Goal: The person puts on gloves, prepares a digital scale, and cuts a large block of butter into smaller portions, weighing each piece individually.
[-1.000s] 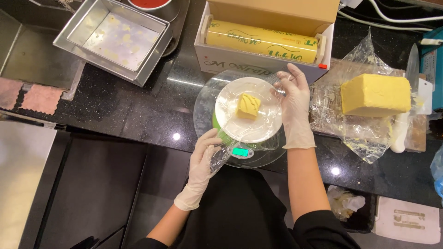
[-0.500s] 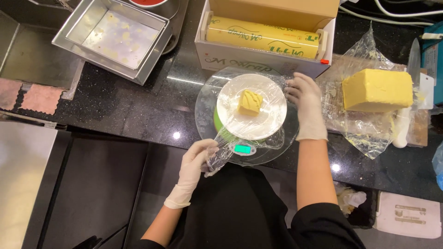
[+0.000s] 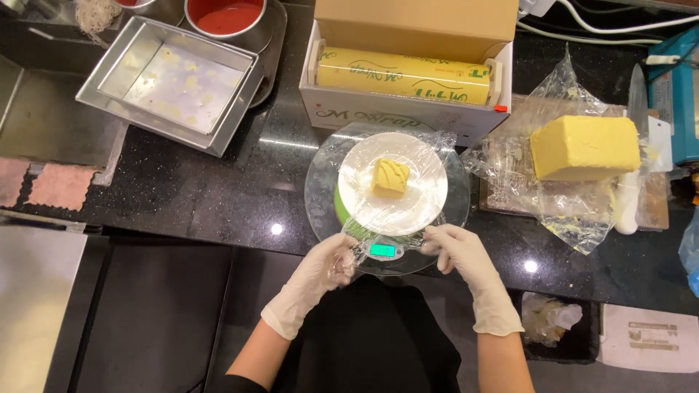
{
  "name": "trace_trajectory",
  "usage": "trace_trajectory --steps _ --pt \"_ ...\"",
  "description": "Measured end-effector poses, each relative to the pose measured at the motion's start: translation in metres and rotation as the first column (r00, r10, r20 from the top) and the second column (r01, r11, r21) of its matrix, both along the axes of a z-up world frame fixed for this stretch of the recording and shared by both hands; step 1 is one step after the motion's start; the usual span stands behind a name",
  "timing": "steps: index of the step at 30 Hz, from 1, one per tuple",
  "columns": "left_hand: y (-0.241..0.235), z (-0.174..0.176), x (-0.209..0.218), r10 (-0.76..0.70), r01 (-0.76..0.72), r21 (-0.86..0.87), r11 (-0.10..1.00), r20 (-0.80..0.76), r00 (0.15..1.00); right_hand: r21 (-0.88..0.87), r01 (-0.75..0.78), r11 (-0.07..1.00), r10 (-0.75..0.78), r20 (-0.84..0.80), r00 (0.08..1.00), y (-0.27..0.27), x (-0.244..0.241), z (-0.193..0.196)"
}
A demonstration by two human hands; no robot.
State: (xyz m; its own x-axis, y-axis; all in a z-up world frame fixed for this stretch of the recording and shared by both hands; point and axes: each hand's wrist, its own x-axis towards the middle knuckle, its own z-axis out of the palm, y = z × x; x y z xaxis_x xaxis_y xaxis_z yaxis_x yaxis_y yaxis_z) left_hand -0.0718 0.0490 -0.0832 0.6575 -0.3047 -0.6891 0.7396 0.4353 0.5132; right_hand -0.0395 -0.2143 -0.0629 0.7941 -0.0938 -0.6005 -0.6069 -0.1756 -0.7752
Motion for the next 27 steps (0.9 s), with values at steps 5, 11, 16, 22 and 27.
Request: trace_trajectory --steps 5,11,16,22,27 --pt "-0.005 -0.007 0.005 0.241 -0.27 0.165 0.949 0.176 0.954 -0.008 0.14 0.99 -0.138 0.113 0.984 -0.011 -0.007 0.015" --pt "-0.012 -0.015 -0.002 0.146 -0.276 0.31 0.91 0.382 0.912 -0.002 0.112 0.994 -0.111 0.123 0.986 -0.038 -0.027 0.009" --pt "-0.011 0.003 -0.003 0.086 -0.207 0.378 0.902 0.312 0.946 0.007 0.072 0.997 -0.072 -0.029 0.997 -0.043 -0.035 -0.001" --pt "0.002 0.007 -0.008 -0.064 -0.024 0.459 0.888 0.175 0.983 -0.259 -0.096 0.961 0.03 -0.246 0.969 -0.046 -0.018 0.033" --pt "0.001 0.022 -0.01 -0.049 -0.006 0.432 0.902 0.116 0.992 -0.526 -0.136 0.84 0.109 -0.083 0.991 -0.015 0.038 0.124"
